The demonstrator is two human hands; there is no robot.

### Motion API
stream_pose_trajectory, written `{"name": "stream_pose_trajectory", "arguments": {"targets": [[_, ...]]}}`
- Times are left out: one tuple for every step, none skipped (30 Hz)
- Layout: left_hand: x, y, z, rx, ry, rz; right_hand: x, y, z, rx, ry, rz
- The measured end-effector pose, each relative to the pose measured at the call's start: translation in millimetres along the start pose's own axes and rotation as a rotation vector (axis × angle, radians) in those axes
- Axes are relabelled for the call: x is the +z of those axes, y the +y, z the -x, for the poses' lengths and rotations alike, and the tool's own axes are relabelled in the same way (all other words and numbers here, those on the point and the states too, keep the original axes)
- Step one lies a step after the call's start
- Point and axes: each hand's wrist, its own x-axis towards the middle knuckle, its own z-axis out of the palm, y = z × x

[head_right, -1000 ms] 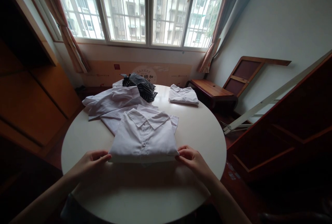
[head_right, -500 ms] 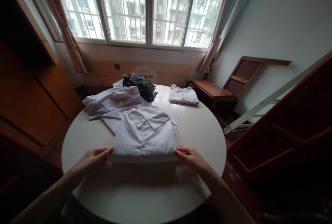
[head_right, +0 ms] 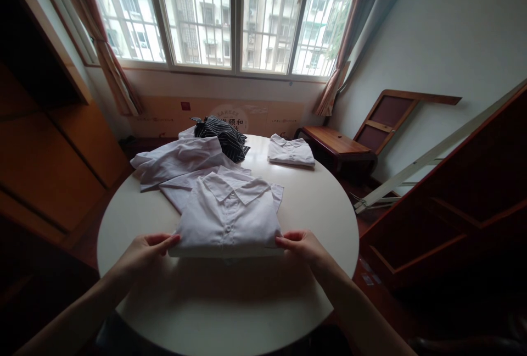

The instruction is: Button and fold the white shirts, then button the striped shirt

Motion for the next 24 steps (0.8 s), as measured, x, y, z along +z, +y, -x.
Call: {"name": "stream_pose_trajectory", "arguments": {"targets": [[-0.2, -0.2, 0.0, 0.000, 0.003, -0.001, -0.3, 0.9, -0.1, 0.000, 0.013, 0.000], [-0.7, -0.5, -0.3, 0.000, -0.003, 0.001, -1.1, 1.4, -0.2, -0.003, 0.019, 0.006], [-1.5, -0.8, -1.0, 0.000, -0.015, 0.004, -2.3, 1.2, -0.4, -0.007, 0.013, 0.018], [-2.5, -0.9, -2.2, -0.002, -0.036, 0.007, -3.9, 0.4, -0.6, -0.012, -0.005, 0.033], [-3.5, -0.9, -3.8, -0.004, -0.062, 0.008, -5.7, -1.1, -0.9, -0.020, -0.035, 0.045], [-4.4, -0.8, -5.8, -0.007, -0.088, 0.009, -7.4, -3.1, -1.4, -0.028, -0.078, 0.051], [-4.8, -0.4, -8.0, -0.006, -0.112, 0.012, -8.7, -5.4, -2.1, -0.038, -0.127, 0.047], [-4.7, 0.2, -10.3, -0.001, -0.133, 0.021, -9.5, -7.7, -3.2, -0.049, -0.173, 0.036], [-4.0, 0.8, -12.4, 0.004, -0.150, 0.039, -9.6, -9.7, -4.6, -0.055, -0.206, 0.024], [-2.5, 1.3, -14.3, 0.007, -0.164, 0.065, -8.9, -11.1, -6.3, -0.052, -0.221, 0.013], [-0.5, 1.7, -15.8, 0.006, -0.168, 0.095, -7.6, -11.8, -8.3, -0.043, -0.217, 0.006], [2.0, 1.9, -16.9, 0.002, -0.160, 0.123, -5.9, -11.7, -10.5, -0.030, -0.196, 0.000], [4.6, 1.7, -17.6, -0.002, -0.144, 0.147, -3.9, -10.9, -12.7, -0.016, -0.165, -0.011], [7.2, 1.1, -17.9, -0.005, -0.121, 0.164, -1.7, -9.6, -14.6, -0.002, -0.138, -0.034], [9.6, 0.1, -17.9, -0.004, -0.094, 0.180, 0.4, -8.0, -16.2, 0.004, -0.113, -0.074], [11.5, -1.2, -17.7, -0.001, -0.069, 0.198, 2.3, -6.4, -17.3, 0.005, -0.091, -0.127], [12.9, -2.6, -17.5, 0.002, -0.052, 0.226, 4.1, -4.8, -17.9, 0.005, -0.075, -0.187], [13.9, -3.9, -17.2, 0.001, -0.045, 0.263, 5.6, -3.5, -18.0, 0.003, -0.065, -0.249], [14.4, -5.0, -16.9, -0.005, -0.044, 0.302, 6.9, -2.6, -17.7, 0.001, -0.060, -0.305], [14.5, -5.8, -16.8, -0.015, -0.049, 0.337, 8.0, -2.1, -17.2, -0.002, -0.058, -0.351], [14.4, -6.2, -16.7, -0.024, -0.053, 0.365, 8.8, -2.1, -16.4, -0.001, -0.060, -0.383], [14.1, -6.3, -16.8, -0.032, -0.056, 0.383, 9.3, -2.7, -15.4, 0.001, -0.067, -0.400], [13.7, -6.0, -16.9, -0.034, -0.055, 0.391, 9.5, -3.7, -14.3, 0.005, -0.077, -0.403], [13.2, -5.7, -17.0, -0.034, -0.052, 0.391, 9.5, -5.1, -13.1, 0.010, -0.090, -0.395]]}}
